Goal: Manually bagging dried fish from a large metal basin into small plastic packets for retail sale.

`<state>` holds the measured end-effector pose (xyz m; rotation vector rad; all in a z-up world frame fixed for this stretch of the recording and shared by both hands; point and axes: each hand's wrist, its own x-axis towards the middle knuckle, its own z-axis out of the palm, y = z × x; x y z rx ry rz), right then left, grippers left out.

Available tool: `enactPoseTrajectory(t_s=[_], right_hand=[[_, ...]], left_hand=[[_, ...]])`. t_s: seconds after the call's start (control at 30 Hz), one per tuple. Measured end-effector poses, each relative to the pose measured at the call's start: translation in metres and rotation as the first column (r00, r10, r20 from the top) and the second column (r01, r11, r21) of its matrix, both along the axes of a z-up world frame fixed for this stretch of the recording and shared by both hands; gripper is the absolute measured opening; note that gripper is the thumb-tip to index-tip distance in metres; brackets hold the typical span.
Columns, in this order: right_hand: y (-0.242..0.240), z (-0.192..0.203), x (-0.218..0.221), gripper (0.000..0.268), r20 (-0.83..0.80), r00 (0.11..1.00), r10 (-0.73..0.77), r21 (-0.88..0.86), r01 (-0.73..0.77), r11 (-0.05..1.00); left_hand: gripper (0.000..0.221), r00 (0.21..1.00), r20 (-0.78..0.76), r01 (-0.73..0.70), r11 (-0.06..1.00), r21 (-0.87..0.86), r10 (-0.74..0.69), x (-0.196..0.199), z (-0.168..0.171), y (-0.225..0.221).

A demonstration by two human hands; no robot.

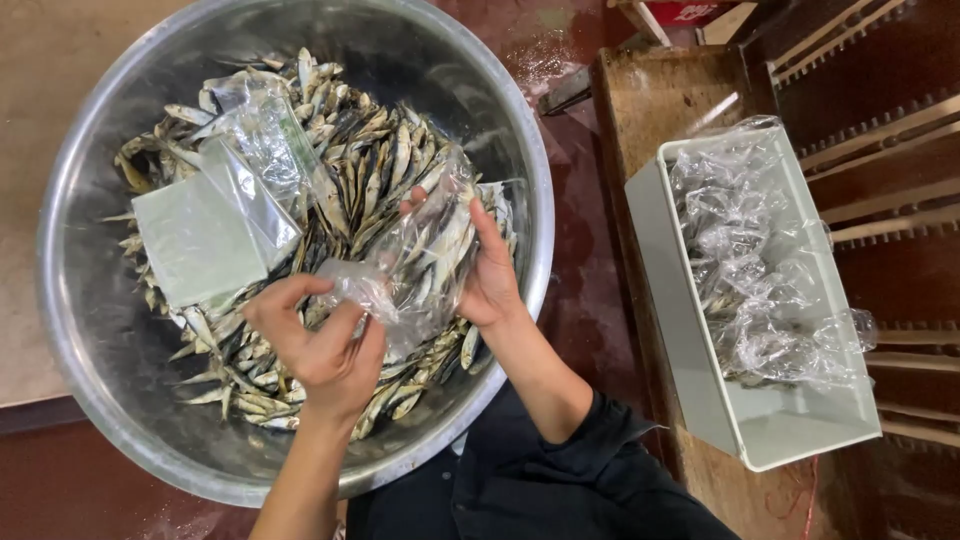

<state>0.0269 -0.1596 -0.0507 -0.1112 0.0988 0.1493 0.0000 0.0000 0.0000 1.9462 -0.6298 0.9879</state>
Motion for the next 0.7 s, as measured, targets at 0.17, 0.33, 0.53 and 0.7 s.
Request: enactPoseTrajectory(t_s=[0.17,0.33,0.53,0.7], right_hand=[[0.003,-0.012,0.003,0.053,0.065,0.998,0.011,0.028,-0.013,1.0],[0.002,-0.009,0.0,0.051,0.043,0.999,0.031,0.074,-0.034,0.997],[0.003,-0.017,0.003,0.044,-0.03,0.998,0.05,0.154,-0.045,0.987],[0.003,-0.017,0.0,0.058,-0.159,0.987,0.031,-0.004,-0.032,0.999]], left_hand=[[0.009,0.995,-0.098,0.038,0.997,0.064,-0.032,0.003,0.03,-0.012],[0.022,0.883,-0.345,0.288,0.948,-0.137,-0.318,0.004,0.047,-0.013],[0.026,0.859,-0.364,0.35,0.932,-0.099,-0.361,0.015,0.049,-0.011],[0.034,0.981,-0.104,0.194,0.897,0.397,-0.167,0.015,0.071,-0.015]])
